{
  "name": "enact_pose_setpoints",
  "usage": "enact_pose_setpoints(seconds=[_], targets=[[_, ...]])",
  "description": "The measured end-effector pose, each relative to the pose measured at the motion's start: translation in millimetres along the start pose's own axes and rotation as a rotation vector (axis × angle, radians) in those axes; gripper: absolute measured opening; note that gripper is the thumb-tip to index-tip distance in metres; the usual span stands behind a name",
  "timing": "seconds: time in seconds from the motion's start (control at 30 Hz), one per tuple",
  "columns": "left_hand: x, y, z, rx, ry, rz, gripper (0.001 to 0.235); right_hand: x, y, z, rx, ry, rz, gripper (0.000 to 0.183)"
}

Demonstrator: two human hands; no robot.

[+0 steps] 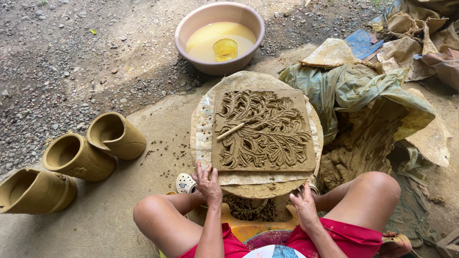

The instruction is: The person carves a tree design into a clay slab by hand and using a thin wooden stick, then uses their finger to smooth the edges of the carved patterns.

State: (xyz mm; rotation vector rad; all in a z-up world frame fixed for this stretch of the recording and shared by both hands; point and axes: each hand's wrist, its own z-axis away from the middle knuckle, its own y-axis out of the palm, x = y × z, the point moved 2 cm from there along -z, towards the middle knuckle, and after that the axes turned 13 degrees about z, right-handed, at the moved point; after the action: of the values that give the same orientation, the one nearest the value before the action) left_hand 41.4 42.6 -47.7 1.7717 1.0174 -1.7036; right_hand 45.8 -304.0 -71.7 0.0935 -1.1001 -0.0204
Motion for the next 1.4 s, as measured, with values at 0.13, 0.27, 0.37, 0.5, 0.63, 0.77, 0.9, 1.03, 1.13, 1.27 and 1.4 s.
enact_pose_setpoints(seconds=[0.13,0.27,0.37,0.5,0.63,0.77,0.9,1.03,1.13,1.27,1.4], targets=[[-9,12,4,-0.025,0.067,-0.228,0.045,5,1,1,-0.009,0.026,0.047,0.102],[-21,13,2,-0.049,0.024,-0.281,0.057,8,2,3,-0.019,0.038,0.061,0.102],[-29,0,-6,0.062,-0.035,-0.411,0.055,13,1,0,-0.008,0.025,0.044,0.103],[-41,0,6,0.090,0.322,-0.567,0.120,13,2,0,-0.007,-0.001,0.026,0.104],[-45,20,18,0.055,0.416,-0.580,0.133,17,1,1,0.003,-0.029,0.016,0.104],[-39,19,10,0.107,0.366,-0.566,0.117,16,-3,2,-0.018,0.014,0.015,0.102],[-33,-2,-6,0.212,0.335,-0.389,0.089,17,-2,-4,-0.021,-0.007,-0.038,0.101],[-29,-17,-21,0.335,0.282,-0.228,0.067,19,-4,-4,0.004,-0.061,-0.090,0.099],[-29,-27,-33,0.393,0.221,-0.160,0.060,21,-3,-2,-0.011,-0.003,-0.054,0.100],[-37,-25,-24,0.302,0.050,0.065,0.075,25,-2,2,-0.017,0.022,-0.034,0.100],[-50,-5,26,0.058,0.293,-0.203,0.095,22,1,5,0.013,-0.002,-0.049,0.101]])
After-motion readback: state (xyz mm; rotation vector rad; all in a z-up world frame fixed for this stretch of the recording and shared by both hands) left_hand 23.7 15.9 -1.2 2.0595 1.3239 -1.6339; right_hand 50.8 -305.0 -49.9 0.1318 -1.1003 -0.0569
